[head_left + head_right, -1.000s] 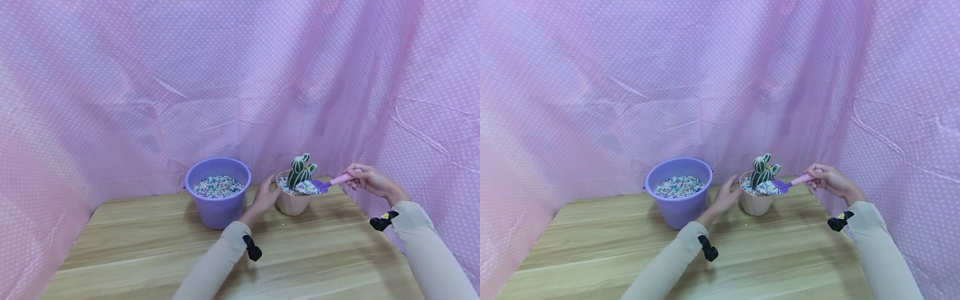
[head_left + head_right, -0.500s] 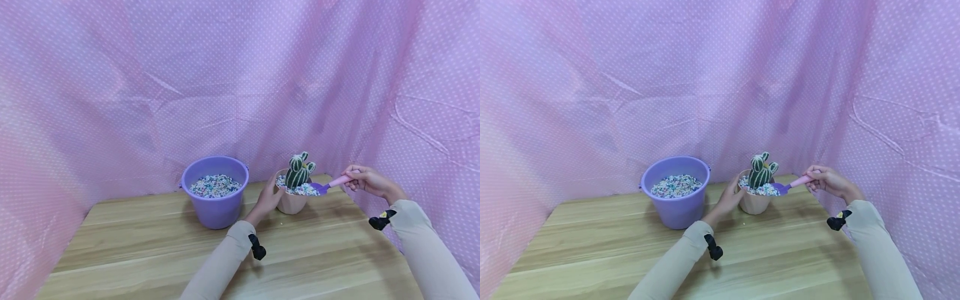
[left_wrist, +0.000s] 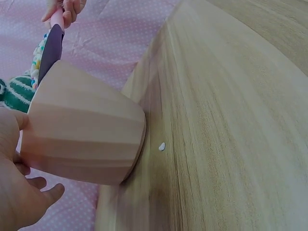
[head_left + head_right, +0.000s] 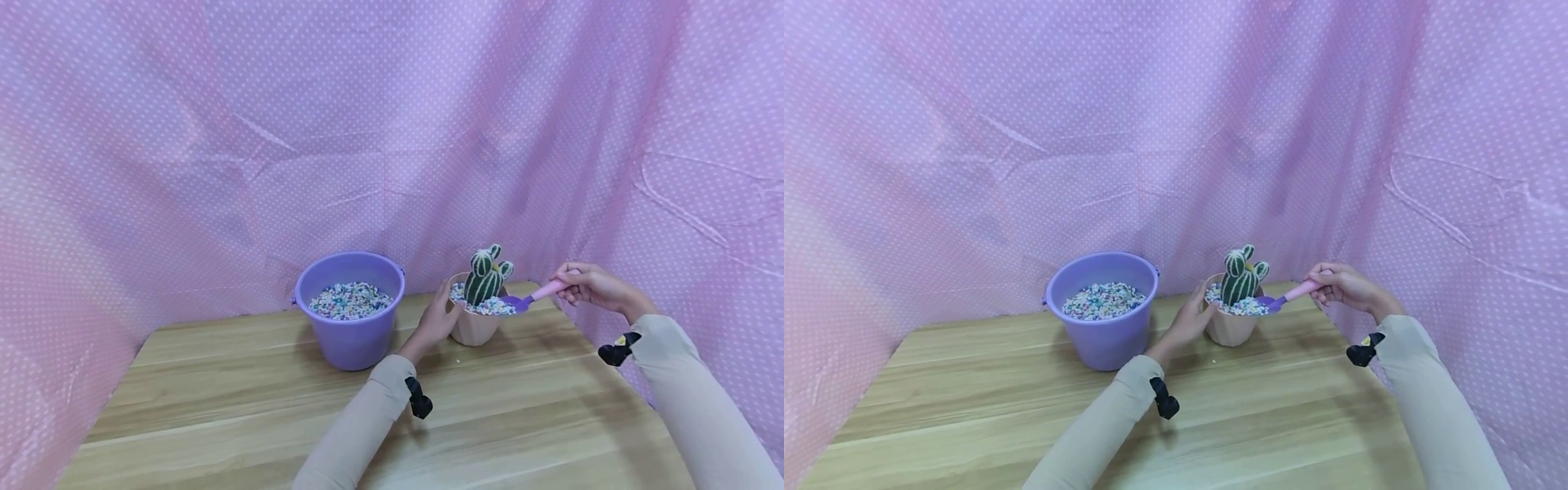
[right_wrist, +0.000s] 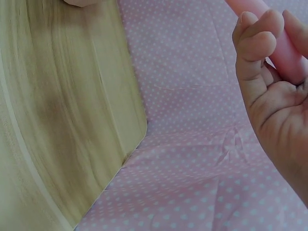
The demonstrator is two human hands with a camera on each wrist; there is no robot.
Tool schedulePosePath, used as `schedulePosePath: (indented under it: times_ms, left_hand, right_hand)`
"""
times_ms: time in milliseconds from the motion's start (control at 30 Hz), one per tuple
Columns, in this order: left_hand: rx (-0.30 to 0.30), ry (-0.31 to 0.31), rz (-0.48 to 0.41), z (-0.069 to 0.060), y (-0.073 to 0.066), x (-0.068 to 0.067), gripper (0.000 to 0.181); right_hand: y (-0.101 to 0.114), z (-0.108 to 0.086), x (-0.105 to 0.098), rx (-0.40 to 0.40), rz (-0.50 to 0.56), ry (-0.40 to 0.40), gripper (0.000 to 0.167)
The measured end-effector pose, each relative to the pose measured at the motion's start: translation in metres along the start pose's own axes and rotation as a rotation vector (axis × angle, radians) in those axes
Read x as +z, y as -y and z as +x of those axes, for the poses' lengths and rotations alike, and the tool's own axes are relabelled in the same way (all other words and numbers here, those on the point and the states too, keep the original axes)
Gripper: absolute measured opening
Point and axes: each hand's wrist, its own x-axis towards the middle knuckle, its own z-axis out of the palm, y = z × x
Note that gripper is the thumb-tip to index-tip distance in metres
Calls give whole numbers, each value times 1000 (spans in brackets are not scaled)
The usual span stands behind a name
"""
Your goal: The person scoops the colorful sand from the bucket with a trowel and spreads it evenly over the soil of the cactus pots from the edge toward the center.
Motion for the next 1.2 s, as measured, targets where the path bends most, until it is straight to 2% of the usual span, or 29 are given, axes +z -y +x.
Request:
schedulePosePath:
  times_ms: [267,867,1200]
  left_hand:
    - [-14,26,6,-1,-2,-4,67]
    - [-12,23,14,1,-1,-5,68]
    - [-9,50,19,2,-1,-8,68]
  right_hand:
    - [4,1,3,31,-19,-19,37]
    - [5,-1,5,46,-15,-24,37]
    - [6,-1,3,41,-27,-15,36]
